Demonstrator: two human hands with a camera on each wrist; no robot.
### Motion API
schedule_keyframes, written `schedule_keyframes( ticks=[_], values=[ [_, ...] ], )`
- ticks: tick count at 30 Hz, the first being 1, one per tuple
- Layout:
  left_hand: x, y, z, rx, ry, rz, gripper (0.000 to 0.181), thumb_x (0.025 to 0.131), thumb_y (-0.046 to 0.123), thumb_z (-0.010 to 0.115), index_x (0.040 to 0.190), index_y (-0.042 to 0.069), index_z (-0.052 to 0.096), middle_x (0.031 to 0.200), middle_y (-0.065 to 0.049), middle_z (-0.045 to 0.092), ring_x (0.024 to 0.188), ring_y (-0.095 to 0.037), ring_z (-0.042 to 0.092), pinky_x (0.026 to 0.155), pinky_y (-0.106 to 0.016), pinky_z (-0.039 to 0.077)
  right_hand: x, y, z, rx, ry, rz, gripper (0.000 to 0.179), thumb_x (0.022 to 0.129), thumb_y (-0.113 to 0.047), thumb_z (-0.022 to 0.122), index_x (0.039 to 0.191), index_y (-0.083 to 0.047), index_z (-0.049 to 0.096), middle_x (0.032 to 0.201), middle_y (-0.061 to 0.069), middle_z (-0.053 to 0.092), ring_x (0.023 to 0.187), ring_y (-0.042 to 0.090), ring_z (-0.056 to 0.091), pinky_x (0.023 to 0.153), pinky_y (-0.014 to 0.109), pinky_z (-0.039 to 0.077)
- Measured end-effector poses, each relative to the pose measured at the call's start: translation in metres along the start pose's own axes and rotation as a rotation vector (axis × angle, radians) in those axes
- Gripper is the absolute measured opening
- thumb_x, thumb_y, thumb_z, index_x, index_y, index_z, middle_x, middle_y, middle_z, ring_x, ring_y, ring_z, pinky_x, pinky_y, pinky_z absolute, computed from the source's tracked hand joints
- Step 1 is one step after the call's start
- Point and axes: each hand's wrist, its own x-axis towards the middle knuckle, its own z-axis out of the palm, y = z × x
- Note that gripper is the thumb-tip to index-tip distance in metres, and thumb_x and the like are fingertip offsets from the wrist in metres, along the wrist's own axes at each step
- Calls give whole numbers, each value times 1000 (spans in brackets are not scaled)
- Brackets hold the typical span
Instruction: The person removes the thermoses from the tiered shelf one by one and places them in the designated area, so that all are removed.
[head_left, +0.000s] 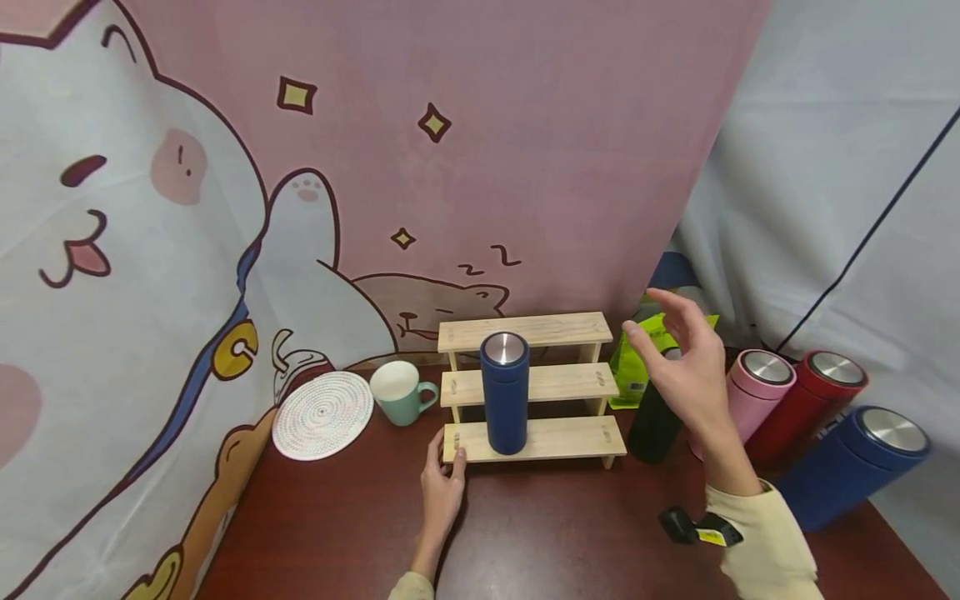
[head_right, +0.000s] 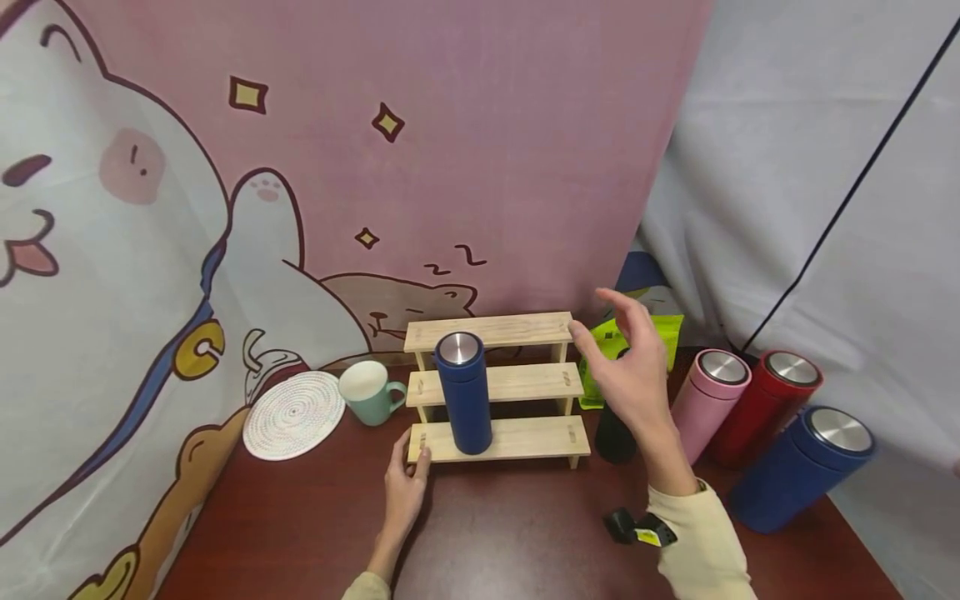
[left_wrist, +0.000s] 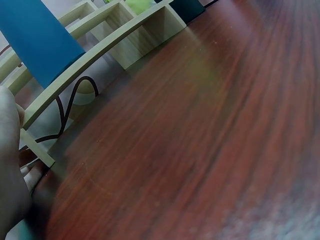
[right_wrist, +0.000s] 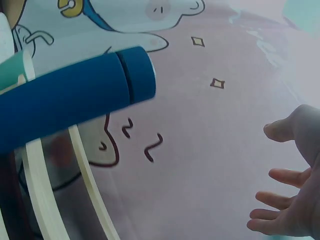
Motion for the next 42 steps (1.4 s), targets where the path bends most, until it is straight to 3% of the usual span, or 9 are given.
schedule_keyframes(
  ticks=[9,15,24,31,36,42],
  values=[
    [0,-1,1,-5,-13,-1,50,98,15,67,146,8,52,137,-14,63,115,-26,63,84,-30,54,-5,0,31,110,-99,-22,51,93,-10,73,141,-3,54,143,16,56,138,29,49,115,55,36],
    [0,0,1,-9,-14,-5,50,98,14,67,145,7,52,135,-14,64,113,-26,63,84,-30,54,-9,2,48,173,-152,1,52,94,-12,73,141,-4,53,145,12,55,140,28,47,116,50,37],
    [2,-4,2,-27,-10,3,50,97,13,67,144,6,53,128,-16,67,111,-25,64,83,-28,55,-14,1,76,240,-254,27,54,94,-13,74,142,-2,51,144,19,54,138,36,50,113,53,40],
    [2,-3,1,-23,-8,11,49,98,14,67,144,6,53,134,-15,64,115,-27,63,84,-30,55,-19,-5,96,296,-357,88,58,94,-17,74,145,-7,49,148,18,52,139,37,49,112,46,43],
    [2,-2,0,-30,-7,3,49,97,13,67,144,7,53,135,-14,64,114,-26,64,84,-28,54,-23,-10,109,301,-387,74,60,93,-15,75,145,-4,48,146,20,53,135,36,53,110,47,45],
    [3,-2,0,-28,-6,1,50,98,14,67,145,8,53,132,-14,66,112,-24,64,83,-26,53,-27,-9,121,233,-406,62,69,90,-21,78,148,-5,45,143,17,56,131,35,57,109,52,45]
  ],
)
